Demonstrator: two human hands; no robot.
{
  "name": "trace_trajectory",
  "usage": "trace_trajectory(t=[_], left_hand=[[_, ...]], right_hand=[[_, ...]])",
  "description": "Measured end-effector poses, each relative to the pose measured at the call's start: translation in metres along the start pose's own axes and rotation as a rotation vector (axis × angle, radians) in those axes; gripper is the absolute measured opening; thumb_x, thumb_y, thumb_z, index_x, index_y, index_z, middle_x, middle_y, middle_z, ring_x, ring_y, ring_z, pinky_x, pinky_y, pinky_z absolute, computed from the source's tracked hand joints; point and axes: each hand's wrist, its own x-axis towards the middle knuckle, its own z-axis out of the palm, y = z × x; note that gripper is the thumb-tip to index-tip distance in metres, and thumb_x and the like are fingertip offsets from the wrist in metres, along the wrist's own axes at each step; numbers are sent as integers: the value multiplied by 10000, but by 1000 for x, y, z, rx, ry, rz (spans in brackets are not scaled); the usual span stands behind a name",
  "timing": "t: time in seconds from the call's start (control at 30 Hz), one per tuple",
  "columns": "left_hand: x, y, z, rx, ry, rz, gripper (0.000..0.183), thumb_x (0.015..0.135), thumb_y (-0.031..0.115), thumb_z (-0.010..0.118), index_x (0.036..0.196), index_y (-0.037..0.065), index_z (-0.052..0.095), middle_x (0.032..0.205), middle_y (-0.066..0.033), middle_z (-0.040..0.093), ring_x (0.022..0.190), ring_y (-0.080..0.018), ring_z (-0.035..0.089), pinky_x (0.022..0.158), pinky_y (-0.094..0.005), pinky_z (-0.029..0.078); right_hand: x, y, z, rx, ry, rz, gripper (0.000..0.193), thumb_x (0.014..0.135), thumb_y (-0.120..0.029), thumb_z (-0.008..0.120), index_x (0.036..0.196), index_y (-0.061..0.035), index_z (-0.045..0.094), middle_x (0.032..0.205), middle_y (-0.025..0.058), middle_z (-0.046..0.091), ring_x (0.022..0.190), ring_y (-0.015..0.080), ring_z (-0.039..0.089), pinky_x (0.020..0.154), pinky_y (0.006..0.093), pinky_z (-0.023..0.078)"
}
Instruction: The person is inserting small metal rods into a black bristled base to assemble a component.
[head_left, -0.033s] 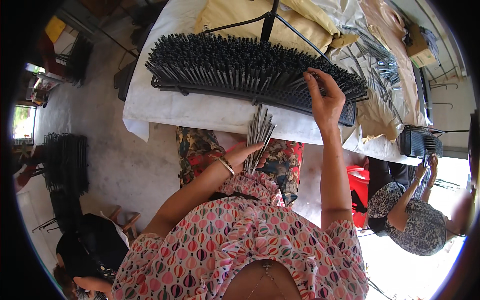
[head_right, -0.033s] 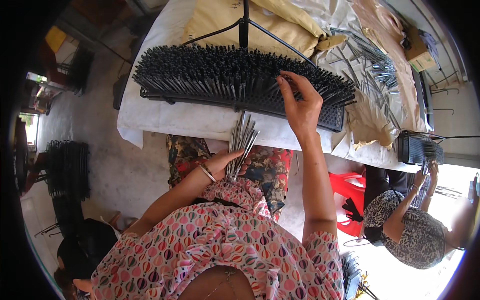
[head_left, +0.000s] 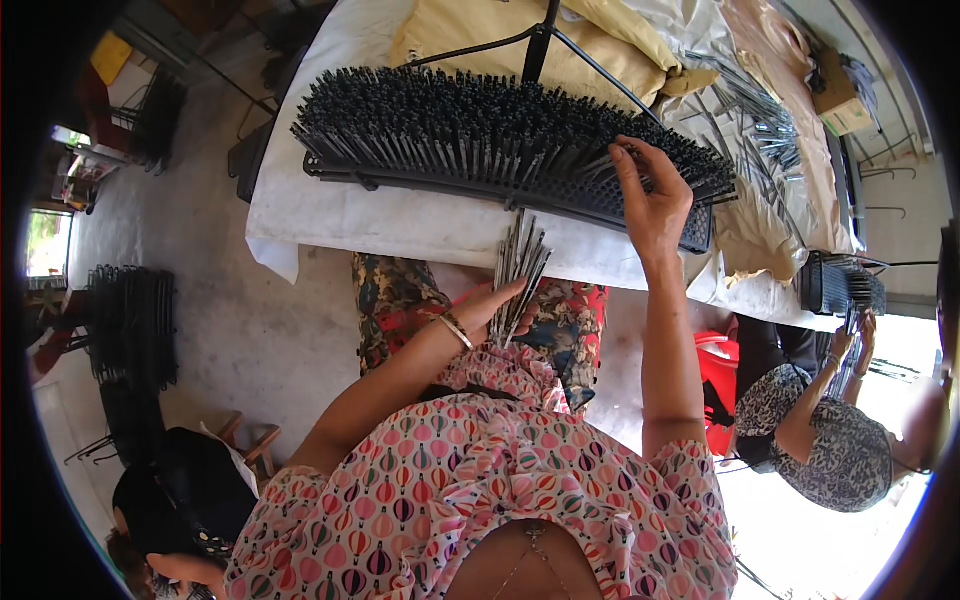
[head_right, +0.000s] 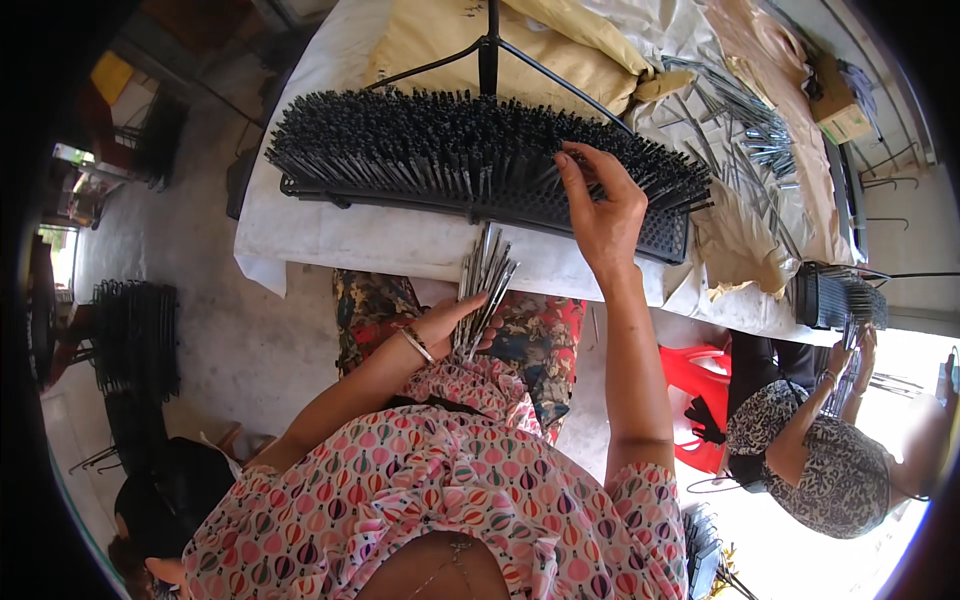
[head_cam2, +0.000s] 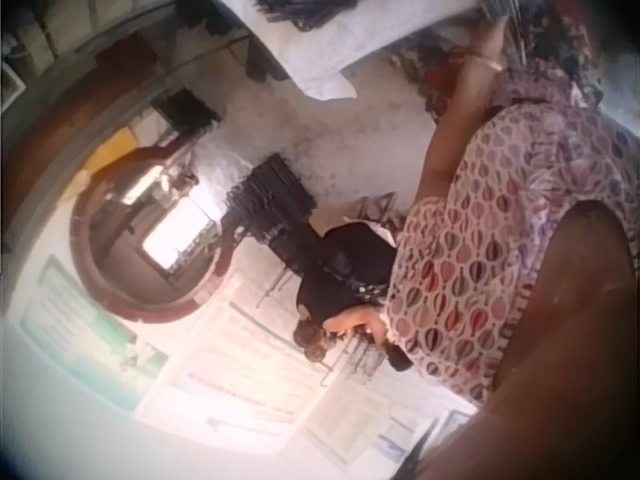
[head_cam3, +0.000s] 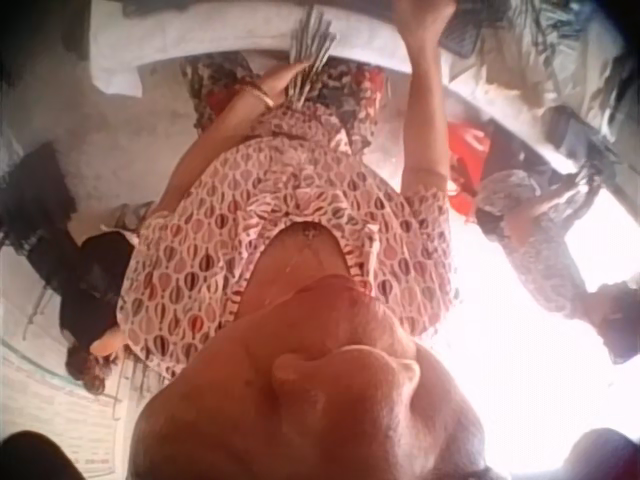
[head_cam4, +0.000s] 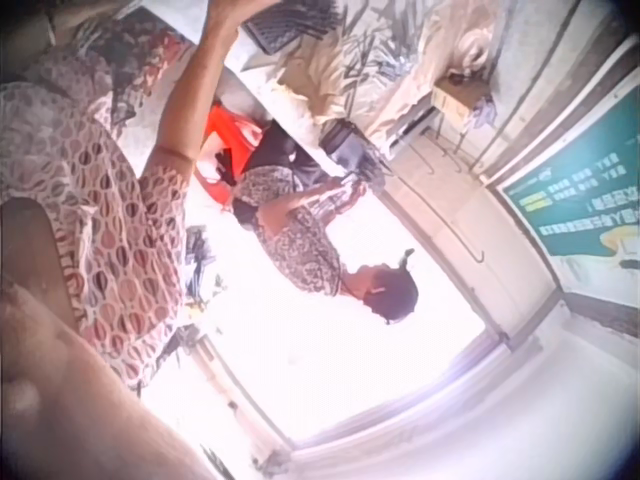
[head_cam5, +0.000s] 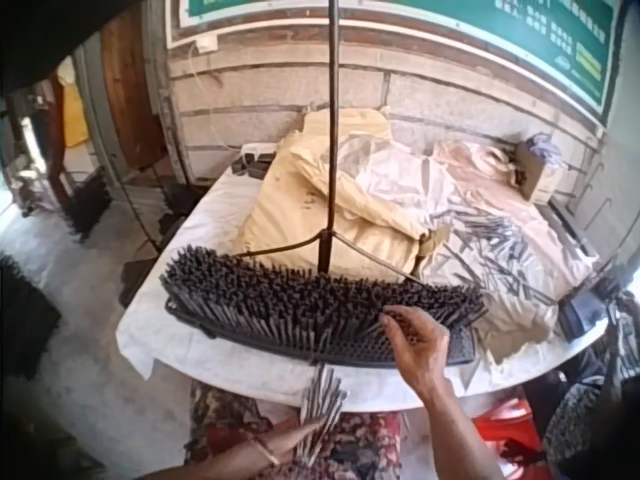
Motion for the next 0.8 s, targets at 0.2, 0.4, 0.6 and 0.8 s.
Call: trace_trajectory(t=[0.2, 0.4, 0.6, 0.8], left_hand=[[8, -8, -5, 80, 66, 65, 278, 889, 331, 548, 1012, 82, 547, 846, -88, 641, 711, -163, 630, 613, -305, 545], [-2, -10, -6, 68, -23, 94, 298, 890, 310, 550, 1088, 89, 517, 874, -79, 629, 705, -150, 617, 610, -293, 536], [-2, -10, -4, 95, -6, 147, 293, 882, 290, 569, 1086, 87, 515, 876, -65, 621, 696, -133, 604, 591, -273, 520], [-11, -13, -3, 96, 23, 164, 256, 883, 267, 570, 1056, 86, 521, 854, -50, 610, 680, -121, 591, 570, -265, 504]], right_hand=[[-1, 0, 4, 27, 17, 56, 158, 797, -62, 658, 940, 3, 654, 793, 90, 645, 665, 105, 589, 626, 228, 464], [0, -1, 16, -37, 60, -43, 233, 783, -41, 656, 1013, -20, 629, 777, 85, 641, 651, 151, 599, 616, 267, 474], [0, 7, 17, -331, 59, -356, 262, 754, -35, 660, 1015, -42, 632, 797, 70, 619, 709, 236, 571, 644, 335, 445], [-8, 9, 20, -449, 38, -443, 275, 768, -50, 643, 1042, -46, 624, 1013, 71, 587, 841, 225, 555, 730, 323, 421]])
